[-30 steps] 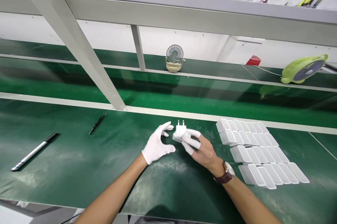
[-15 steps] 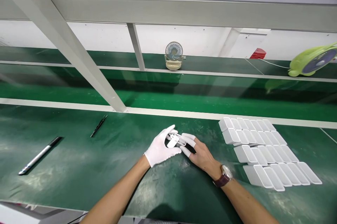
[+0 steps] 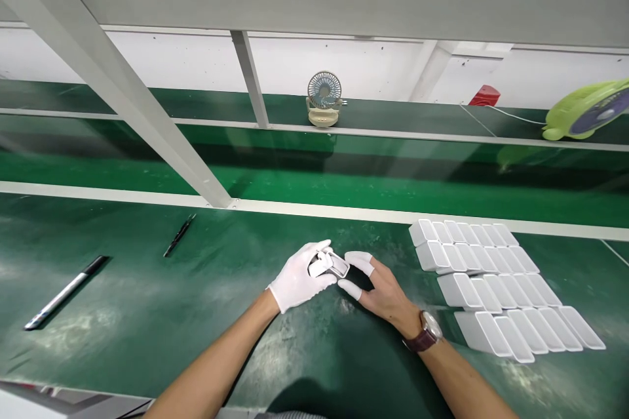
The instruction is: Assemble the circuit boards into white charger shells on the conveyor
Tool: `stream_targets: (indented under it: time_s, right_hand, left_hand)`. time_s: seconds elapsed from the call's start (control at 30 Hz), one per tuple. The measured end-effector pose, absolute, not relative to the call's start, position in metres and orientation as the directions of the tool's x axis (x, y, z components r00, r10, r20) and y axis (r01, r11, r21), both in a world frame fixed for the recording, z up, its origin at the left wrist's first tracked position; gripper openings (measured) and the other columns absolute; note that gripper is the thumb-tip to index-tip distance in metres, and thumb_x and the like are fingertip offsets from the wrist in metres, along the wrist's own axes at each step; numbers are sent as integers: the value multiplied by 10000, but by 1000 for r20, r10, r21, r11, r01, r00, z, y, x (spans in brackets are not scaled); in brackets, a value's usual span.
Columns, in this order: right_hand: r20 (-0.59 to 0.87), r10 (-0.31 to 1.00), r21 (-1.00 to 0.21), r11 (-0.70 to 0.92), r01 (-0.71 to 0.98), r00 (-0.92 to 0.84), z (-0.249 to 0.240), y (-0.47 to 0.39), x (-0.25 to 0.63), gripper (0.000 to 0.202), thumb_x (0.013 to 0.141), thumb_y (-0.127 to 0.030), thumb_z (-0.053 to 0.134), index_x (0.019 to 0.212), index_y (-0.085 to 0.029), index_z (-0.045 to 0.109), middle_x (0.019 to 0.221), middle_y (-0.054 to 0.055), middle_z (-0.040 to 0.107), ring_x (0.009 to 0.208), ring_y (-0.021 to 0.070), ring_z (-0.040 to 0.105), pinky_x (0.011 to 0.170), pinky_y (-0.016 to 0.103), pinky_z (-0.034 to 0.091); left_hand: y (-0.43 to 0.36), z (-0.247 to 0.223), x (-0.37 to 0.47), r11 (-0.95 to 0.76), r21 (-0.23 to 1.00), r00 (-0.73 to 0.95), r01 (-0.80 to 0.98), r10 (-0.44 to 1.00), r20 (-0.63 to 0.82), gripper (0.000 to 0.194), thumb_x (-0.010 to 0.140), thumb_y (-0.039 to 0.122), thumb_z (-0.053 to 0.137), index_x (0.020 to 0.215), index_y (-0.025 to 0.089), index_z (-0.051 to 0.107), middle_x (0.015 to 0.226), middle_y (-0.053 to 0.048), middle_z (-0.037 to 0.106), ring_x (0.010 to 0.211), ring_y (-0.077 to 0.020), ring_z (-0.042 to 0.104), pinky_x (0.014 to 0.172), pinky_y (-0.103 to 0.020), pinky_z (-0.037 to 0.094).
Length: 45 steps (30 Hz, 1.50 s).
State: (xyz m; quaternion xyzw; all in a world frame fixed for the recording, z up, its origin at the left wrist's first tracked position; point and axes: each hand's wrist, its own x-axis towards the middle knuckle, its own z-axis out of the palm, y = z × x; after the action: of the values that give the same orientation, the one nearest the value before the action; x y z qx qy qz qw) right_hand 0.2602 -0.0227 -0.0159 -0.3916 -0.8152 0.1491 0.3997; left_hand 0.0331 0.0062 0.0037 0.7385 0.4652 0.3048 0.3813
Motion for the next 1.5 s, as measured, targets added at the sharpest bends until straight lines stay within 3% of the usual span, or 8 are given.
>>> stream_targets:
  time_s: [0.13, 0.5, 0.67, 0.77, 0.97, 1.2, 1.3, 1.5]
  right_hand:
    - [611, 687, -450, 710, 542, -393, -17, -23, 265, 466, 871, -213, 720, 1303, -245, 549, 1150, 107, 660, 1022, 243, 652, 866, 422, 575]
    - [581, 666, -344, 722, 601, -467, -16, -25, 258, 590, 902, -199, 660, 1438, -250, 420, 1107, 120, 652, 1021, 273, 637, 830, 444, 576]
    - [527, 735, -443, 666, 600, -426, -17, -27, 251, 546, 906, -223, 657, 1412, -250, 452, 1148, 131, 608, 1016, 270, 619, 850, 452, 575]
    - [473, 785, -559, 618, 553, -400, -12, -28, 249, 479, 926, -261, 642, 1374, -242, 474, 1247, 138, 560, 1130, 270, 588, 947, 459, 548]
    - [418, 846, -674, 533, 512, -331, -5, -28, 245, 231, 914, -300, 656, 1097, -231, 533, 1299, 143, 532, 1233, 283, 545, 996, 491, 520]
    - [406, 859, -688, 513, 514, -314, -5, -27, 247, 418, 878, -341, 703, 1212, -218, 482, 1354, 171, 519, 1263, 302, 537, 1009, 519, 516]
    - [458, 822, -647, 569, 507, -338, -5, -26, 250, 432, 914, -303, 665, 1299, -230, 483, 1337, 155, 543, 1255, 285, 552, 1021, 497, 521]
    - [515, 690, -443, 722, 531, -509, -10, -24, 248, 478, 963, -192, 578, 1421, -276, 472, 1322, 118, 578, 1235, 253, 580, 1019, 428, 547]
  left_hand:
    - [8, 3, 34, -251, 846, 371, 470, 926, 69, 614, 751, 225, 763, 1321, 252, 536, 1195, -47, 628, 1098, -202, 625, 1019, -388, 500]
    - [6, -4, 32, -280, 858, 376, 431, 920, 111, 426, 766, 288, 778, 1170, 247, 647, 1164, -62, 600, 1024, -196, 646, 923, -362, 556]
    - [6, -1, 33, -265, 868, 374, 420, 922, 100, 423, 768, 265, 771, 1172, 250, 647, 1164, -60, 598, 1028, -196, 646, 931, -369, 556]
    - [5, -2, 32, -242, 876, 368, 418, 926, 80, 433, 756, 252, 777, 1169, 253, 645, 1171, -54, 593, 1022, -192, 651, 934, -367, 556]
    - [4, -5, 32, -255, 868, 365, 426, 926, 93, 439, 757, 295, 775, 1172, 253, 640, 1172, -54, 599, 1018, -193, 658, 947, -379, 553]
    - [5, 0, 35, -242, 862, 342, 446, 936, 86, 401, 734, 253, 776, 1119, 244, 662, 1127, -49, 621, 989, -193, 666, 927, -376, 559]
    - [5, -1, 35, -243, 877, 354, 415, 931, 91, 413, 741, 254, 772, 1137, 246, 655, 1133, -51, 618, 979, -190, 669, 918, -373, 566]
    - [7, 5, 30, -281, 858, 408, 430, 908, 93, 433, 741, 252, 762, 1158, 246, 647, 1158, -53, 617, 1015, -203, 651, 934, -368, 551]
